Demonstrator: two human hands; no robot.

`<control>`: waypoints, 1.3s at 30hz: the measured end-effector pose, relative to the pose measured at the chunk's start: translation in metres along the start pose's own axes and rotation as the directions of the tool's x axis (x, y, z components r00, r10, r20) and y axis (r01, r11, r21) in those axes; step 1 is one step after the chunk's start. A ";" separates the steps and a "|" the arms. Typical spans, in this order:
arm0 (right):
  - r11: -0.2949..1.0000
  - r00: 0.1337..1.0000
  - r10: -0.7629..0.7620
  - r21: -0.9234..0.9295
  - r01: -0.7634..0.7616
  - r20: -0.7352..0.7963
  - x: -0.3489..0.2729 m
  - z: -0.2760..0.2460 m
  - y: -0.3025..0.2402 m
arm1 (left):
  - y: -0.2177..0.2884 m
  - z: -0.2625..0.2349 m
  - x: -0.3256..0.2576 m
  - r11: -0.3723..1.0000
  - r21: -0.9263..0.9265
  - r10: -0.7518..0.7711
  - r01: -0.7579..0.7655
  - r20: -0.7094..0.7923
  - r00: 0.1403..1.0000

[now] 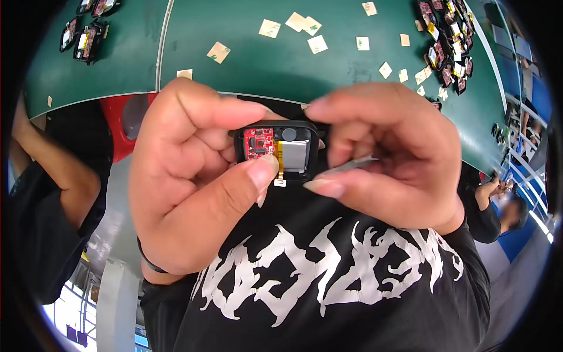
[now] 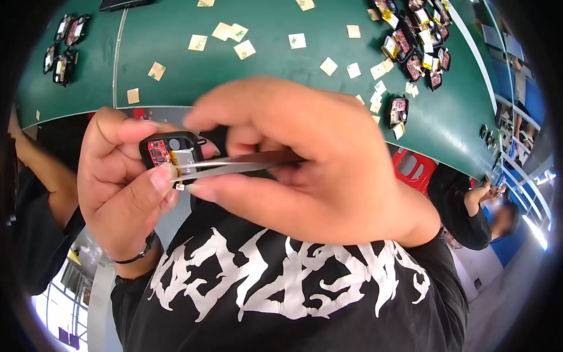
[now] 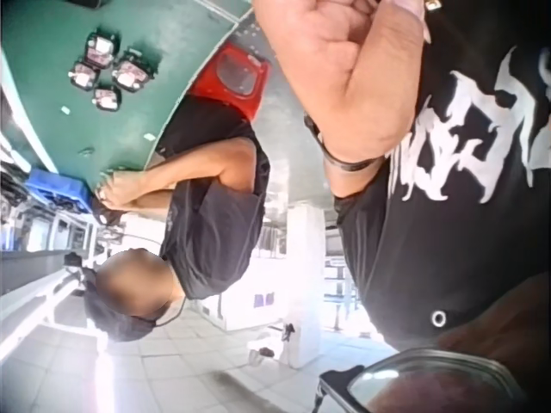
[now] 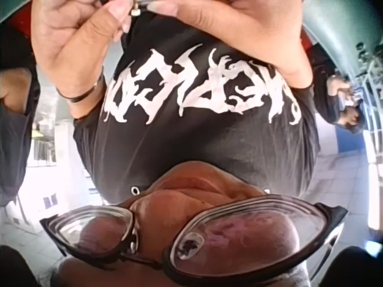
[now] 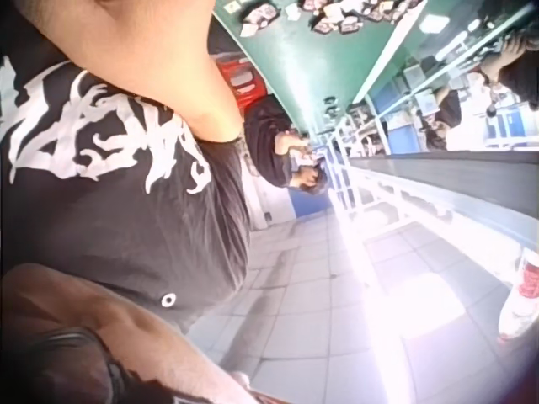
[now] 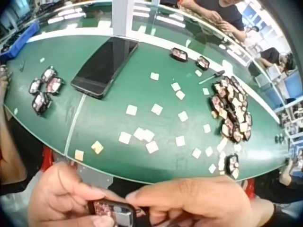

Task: Manually assemble components into small electronic housings on a factory production line.

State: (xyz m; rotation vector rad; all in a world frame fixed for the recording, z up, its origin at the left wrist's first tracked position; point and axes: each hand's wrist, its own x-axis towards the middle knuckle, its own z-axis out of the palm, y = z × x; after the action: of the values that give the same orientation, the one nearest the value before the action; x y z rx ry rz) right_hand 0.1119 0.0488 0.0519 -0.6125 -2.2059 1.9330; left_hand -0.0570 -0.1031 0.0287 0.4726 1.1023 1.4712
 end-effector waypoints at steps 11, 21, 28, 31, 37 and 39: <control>0.960 0.966 -0.248 0.114 0.255 -0.066 -0.008 -0.024 0.010 | 0.000 0.019 0.006 0.979 0.014 0.199 -0.202 0.110 0.974; 0.867 0.867 -0.497 0.016 0.497 -0.042 -0.010 -0.045 0.015 | 0.012 0.030 0.013 0.944 0.227 0.206 -0.238 0.159 0.966; 0.864 0.881 -0.472 -0.208 0.458 -0.021 -0.033 -0.067 0.012 | 0.012 0.041 0.014 0.933 0.277 0.199 -0.231 0.138 0.970; 0.854 0.883 -0.468 -0.269 0.444 -0.029 -0.046 -0.069 0.008 | 0.014 0.050 0.025 0.945 0.254 0.162 -0.206 0.185 0.969; 0.488 0.796 -0.602 -0.756 0.436 0.071 -0.045 -0.057 -0.006 | 0.017 0.066 0.020 0.927 0.358 0.092 -0.116 0.083 0.992; 0.420 0.795 -0.604 -0.826 0.377 0.055 -0.043 -0.052 -0.019 | 0.020 0.066 0.025 0.924 0.361 0.089 -0.122 0.107 0.990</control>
State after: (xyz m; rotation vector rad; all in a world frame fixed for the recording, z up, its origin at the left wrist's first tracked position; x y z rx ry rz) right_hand 0.1659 0.0780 0.0857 -0.1843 -2.5933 0.4301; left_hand -0.0207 -0.0537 0.0691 0.8639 1.3035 1.3229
